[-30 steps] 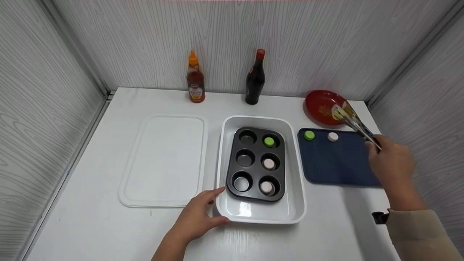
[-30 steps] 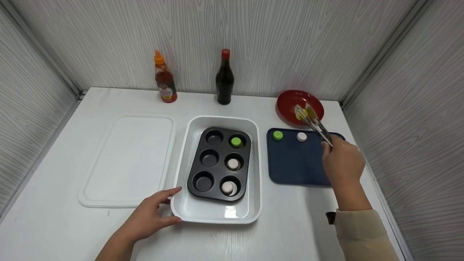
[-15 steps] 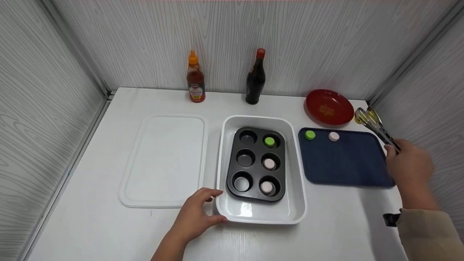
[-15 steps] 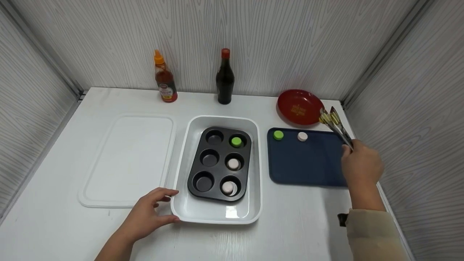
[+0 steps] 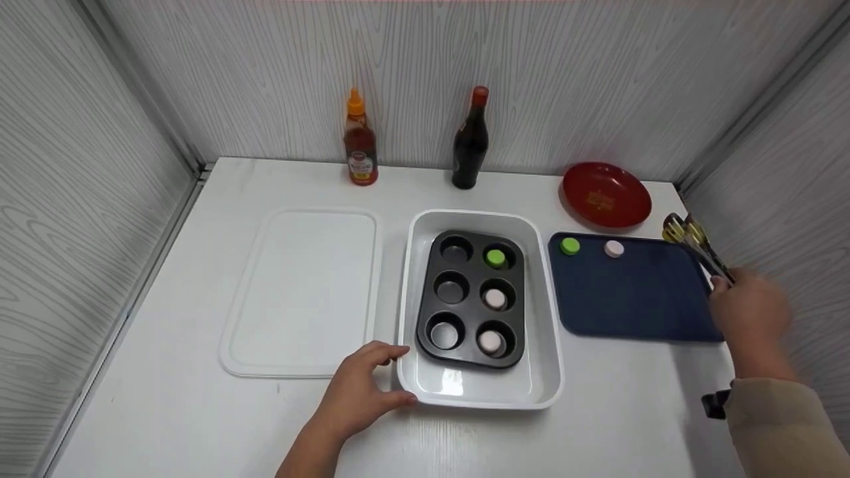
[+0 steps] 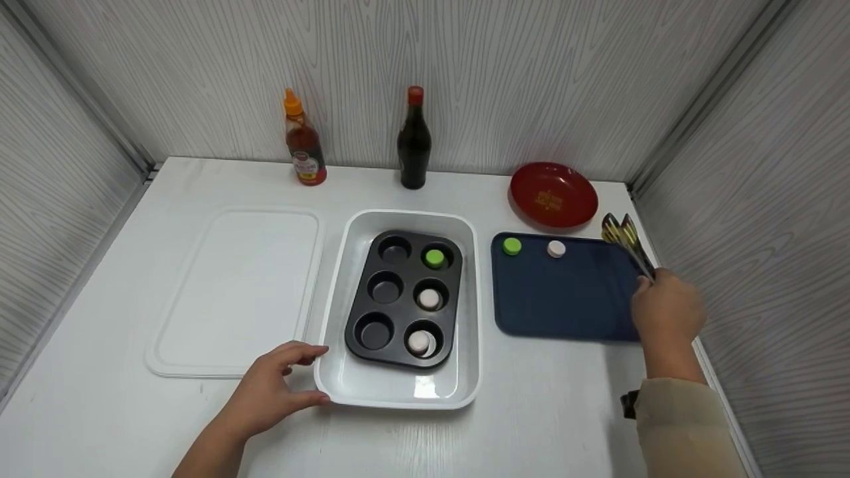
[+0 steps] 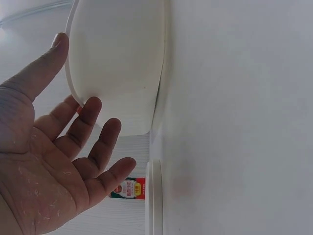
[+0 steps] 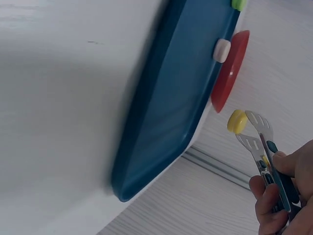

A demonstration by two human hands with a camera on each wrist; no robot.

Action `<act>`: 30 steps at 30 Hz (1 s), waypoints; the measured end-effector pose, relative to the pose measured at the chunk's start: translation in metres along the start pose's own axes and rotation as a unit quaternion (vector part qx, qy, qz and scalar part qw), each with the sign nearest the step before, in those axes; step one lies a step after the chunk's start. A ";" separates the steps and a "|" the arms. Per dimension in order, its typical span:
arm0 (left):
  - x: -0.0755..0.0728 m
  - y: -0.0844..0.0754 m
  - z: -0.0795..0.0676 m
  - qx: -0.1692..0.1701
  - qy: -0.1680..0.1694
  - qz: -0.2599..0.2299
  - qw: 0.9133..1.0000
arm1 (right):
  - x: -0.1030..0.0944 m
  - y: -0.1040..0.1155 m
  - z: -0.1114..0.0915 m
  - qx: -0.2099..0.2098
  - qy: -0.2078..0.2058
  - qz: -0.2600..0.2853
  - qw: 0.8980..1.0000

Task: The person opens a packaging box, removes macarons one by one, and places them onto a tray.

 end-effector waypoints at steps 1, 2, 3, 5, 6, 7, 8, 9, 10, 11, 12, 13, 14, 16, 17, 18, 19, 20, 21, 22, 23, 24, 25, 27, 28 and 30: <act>0.000 0.000 0.000 -0.001 0.000 0.000 1.000 | 0.002 -0.002 0.000 0.004 0.006 0.002 1.000; 0.000 0.000 0.000 -0.001 0.001 0.001 1.000 | 0.004 -0.004 0.001 0.009 0.014 0.004 1.000; 0.000 0.000 0.000 -0.002 0.002 0.003 1.000 | 0.006 -0.007 0.001 0.014 0.022 0.006 1.000; -0.001 0.000 0.000 -0.003 0.004 0.004 1.000 | 0.010 -0.010 0.001 0.021 0.034 0.010 0.999; -0.001 0.000 0.001 -0.004 0.004 0.005 1.000 | 0.012 -0.012 0.002 0.023 0.034 0.009 0.999; -0.001 0.000 0.001 -0.005 0.005 0.005 1.000 | 0.014 -0.013 0.002 0.026 0.036 0.008 0.999; -0.001 0.000 0.001 -0.006 0.006 0.005 1.000 | 0.016 -0.014 0.002 0.026 0.034 0.006 0.999; -0.001 0.000 0.001 -0.007 0.007 0.004 1.000 | 0.017 -0.014 0.003 0.024 0.031 0.005 0.999; 0.000 0.000 0.001 -0.007 0.008 0.002 1.000 | 0.019 -0.013 0.003 0.021 0.028 0.003 0.999; 0.000 0.000 0.002 -0.007 0.008 0.002 1.000 | 0.020 -0.013 0.003 0.017 0.024 0.000 1.000; 0.000 0.000 0.001 -0.008 0.008 0.002 1.000 | 0.022 -0.013 0.003 0.014 0.024 -0.002 1.000; 0.000 0.000 0.001 -0.009 0.008 0.001 1.000 | 0.024 -0.012 0.003 0.011 0.025 -0.005 1.000; 0.000 0.000 0.001 -0.009 0.008 0.001 1.000 | 0.025 -0.012 0.003 0.009 0.028 -0.008 1.000; 0.000 -0.001 0.001 -0.009 0.007 0.000 1.000 | 0.028 -0.013 0.003 0.008 0.036 -0.011 0.999; -0.001 -0.001 0.001 -0.010 0.007 0.000 1.000 | 0.030 -0.012 0.003 0.006 0.038 -0.011 0.999; -0.001 -0.001 0.001 -0.010 0.006 0.000 1.000 | 0.031 -0.013 0.003 0.009 0.046 -0.012 0.999; -0.001 -0.001 0.001 -0.009 0.006 0.000 1.000 | 0.033 -0.013 0.003 0.012 0.051 -0.011 0.999; -0.001 -0.001 0.001 -0.008 0.005 0.000 1.000 | 0.034 -0.015 0.003 0.017 0.057 -0.010 0.998; -0.001 -0.001 0.001 -0.007 0.005 0.001 1.000 | 0.035 -0.015 0.004 0.020 0.061 -0.011 0.998; -0.001 -0.001 0.001 -0.007 0.005 0.002 1.000 | 0.037 -0.016 0.004 0.024 0.066 -0.011 0.997; -0.001 -0.001 0.001 -0.007 0.004 0.003 1.000 | 0.038 -0.018 0.004 0.032 0.075 -0.011 0.997; -0.001 -0.001 0.001 -0.007 0.004 0.004 1.000 | 0.040 -0.019 0.004 0.040 0.082 -0.011 0.996; -0.001 -0.001 0.000 -0.007 0.004 0.005 1.000 | 0.041 -0.020 0.004 0.046 0.085 -0.010 0.995; -0.001 0.000 0.000 -0.008 0.004 0.007 1.000 | 0.041 -0.020 0.004 0.048 0.082 -0.004 0.996; -0.001 0.000 0.000 -0.009 0.004 0.008 1.000 | 0.040 -0.020 0.003 0.050 0.078 0.002 0.996; 0.000 0.000 0.000 -0.011 0.004 0.006 1.000 | 0.038 -0.018 0.001 0.047 0.060 0.013 0.997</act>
Point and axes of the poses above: each hand's wrist, its own z-axis towards the middle knuckle, its own x-axis out of the palm, y = z × x, the point moved 9 cm from there along z, towards the middle knuckle, and after that the axes turned 6 degrees about -x, right-handed, at the moved point
